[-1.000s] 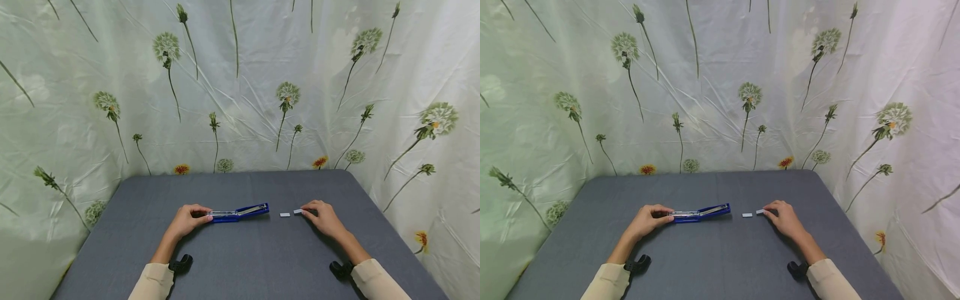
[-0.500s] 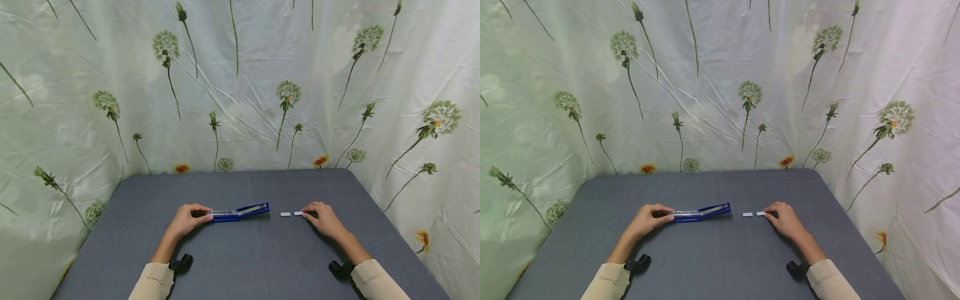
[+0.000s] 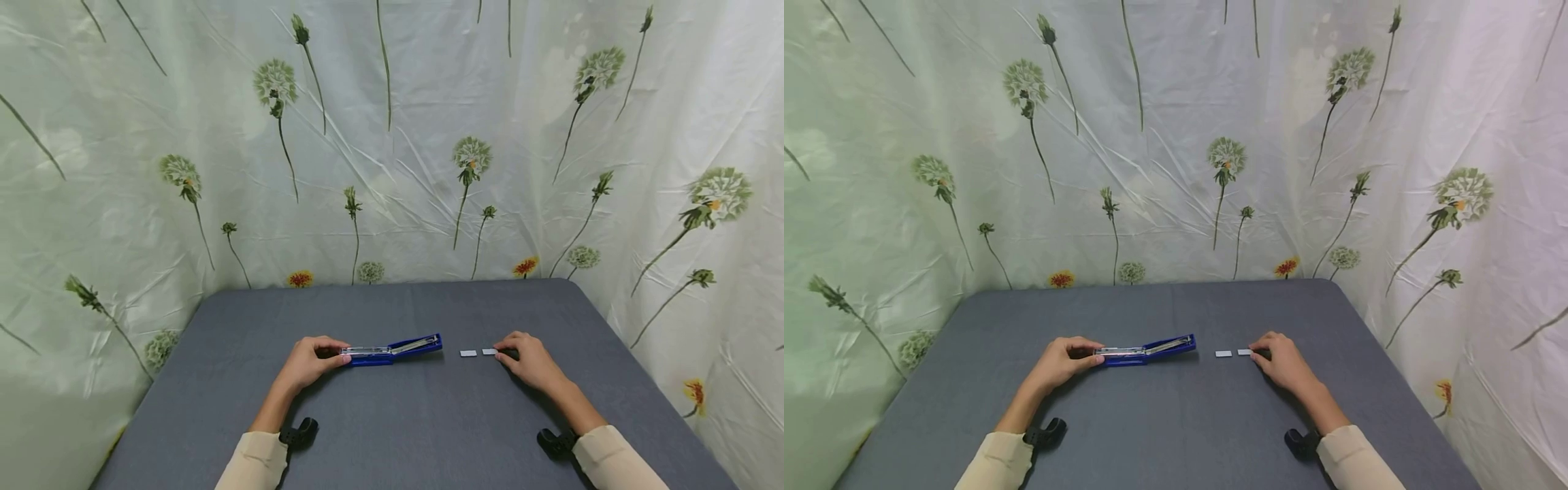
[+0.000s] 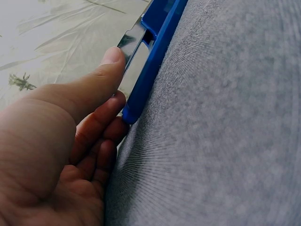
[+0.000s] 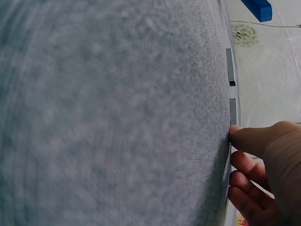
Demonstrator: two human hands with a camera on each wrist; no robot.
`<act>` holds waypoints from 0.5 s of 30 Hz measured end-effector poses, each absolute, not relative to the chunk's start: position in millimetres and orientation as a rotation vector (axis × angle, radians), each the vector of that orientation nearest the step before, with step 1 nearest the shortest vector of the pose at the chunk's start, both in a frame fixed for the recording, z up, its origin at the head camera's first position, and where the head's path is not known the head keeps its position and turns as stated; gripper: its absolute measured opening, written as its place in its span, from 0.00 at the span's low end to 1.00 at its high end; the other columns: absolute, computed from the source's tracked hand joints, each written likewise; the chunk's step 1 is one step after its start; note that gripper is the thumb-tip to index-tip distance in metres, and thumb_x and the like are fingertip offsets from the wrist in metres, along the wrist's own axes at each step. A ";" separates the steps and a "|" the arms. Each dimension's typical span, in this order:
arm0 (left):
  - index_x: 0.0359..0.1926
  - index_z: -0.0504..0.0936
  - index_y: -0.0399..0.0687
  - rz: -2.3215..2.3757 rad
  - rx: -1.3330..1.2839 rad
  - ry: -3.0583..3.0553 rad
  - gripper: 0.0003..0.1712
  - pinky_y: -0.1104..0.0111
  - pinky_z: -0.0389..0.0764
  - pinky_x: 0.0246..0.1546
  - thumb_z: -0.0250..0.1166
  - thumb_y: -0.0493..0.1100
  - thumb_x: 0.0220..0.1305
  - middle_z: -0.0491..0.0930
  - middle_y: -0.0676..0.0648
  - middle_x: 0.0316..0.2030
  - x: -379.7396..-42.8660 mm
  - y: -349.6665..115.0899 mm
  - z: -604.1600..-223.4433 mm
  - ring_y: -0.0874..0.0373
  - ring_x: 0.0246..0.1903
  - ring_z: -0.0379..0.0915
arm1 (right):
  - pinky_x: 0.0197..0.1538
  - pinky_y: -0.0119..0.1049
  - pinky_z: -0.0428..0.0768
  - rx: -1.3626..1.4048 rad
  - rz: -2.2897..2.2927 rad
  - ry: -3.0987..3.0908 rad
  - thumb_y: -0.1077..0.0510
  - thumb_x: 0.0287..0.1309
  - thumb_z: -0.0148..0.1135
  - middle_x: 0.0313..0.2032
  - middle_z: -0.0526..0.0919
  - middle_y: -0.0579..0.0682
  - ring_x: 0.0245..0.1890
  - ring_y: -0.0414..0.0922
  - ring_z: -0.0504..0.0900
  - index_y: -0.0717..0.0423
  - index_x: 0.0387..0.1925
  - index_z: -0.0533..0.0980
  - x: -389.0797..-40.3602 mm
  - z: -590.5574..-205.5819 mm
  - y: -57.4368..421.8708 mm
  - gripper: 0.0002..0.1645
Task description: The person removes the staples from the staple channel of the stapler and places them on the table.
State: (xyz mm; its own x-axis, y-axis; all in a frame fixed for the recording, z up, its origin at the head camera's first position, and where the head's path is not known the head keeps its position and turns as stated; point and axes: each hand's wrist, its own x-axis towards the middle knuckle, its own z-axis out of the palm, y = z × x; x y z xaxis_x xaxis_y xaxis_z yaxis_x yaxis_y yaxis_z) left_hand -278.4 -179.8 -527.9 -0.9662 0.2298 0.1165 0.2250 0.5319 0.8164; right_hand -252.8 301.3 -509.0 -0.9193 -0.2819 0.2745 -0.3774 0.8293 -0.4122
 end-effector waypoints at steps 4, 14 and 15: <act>0.44 0.92 0.63 1.461 0.398 2.733 0.13 0.69 0.79 0.40 0.79 0.54 0.57 0.88 0.55 0.41 -279.0 -178.6 -530.4 0.63 0.39 0.80 | 0.50 0.56 0.81 0.502 0.698 -2.821 0.61 0.61 0.72 0.41 0.86 0.50 0.45 0.54 0.84 0.57 0.45 0.88 -252.5 -512.0 303.5 0.10; 0.46 0.92 0.63 1.412 0.380 2.707 0.15 0.66 0.79 0.41 0.78 0.55 0.58 0.88 0.55 0.42 -275.3 -178.3 -539.7 0.62 0.40 0.80 | 0.51 0.56 0.79 0.450 0.766 -2.827 0.61 0.61 0.72 0.44 0.85 0.52 0.47 0.55 0.84 0.56 0.46 0.86 -238.1 -528.3 302.3 0.11; 0.46 0.91 0.63 1.402 0.389 2.706 0.15 0.66 0.79 0.42 0.78 0.55 0.58 0.88 0.55 0.43 -274.4 -179.6 -540.2 0.62 0.40 0.80 | 0.52 0.56 0.79 0.459 0.774 -2.836 0.60 0.62 0.72 0.45 0.85 0.51 0.48 0.55 0.83 0.56 0.47 0.86 -236.3 -530.3 301.9 0.11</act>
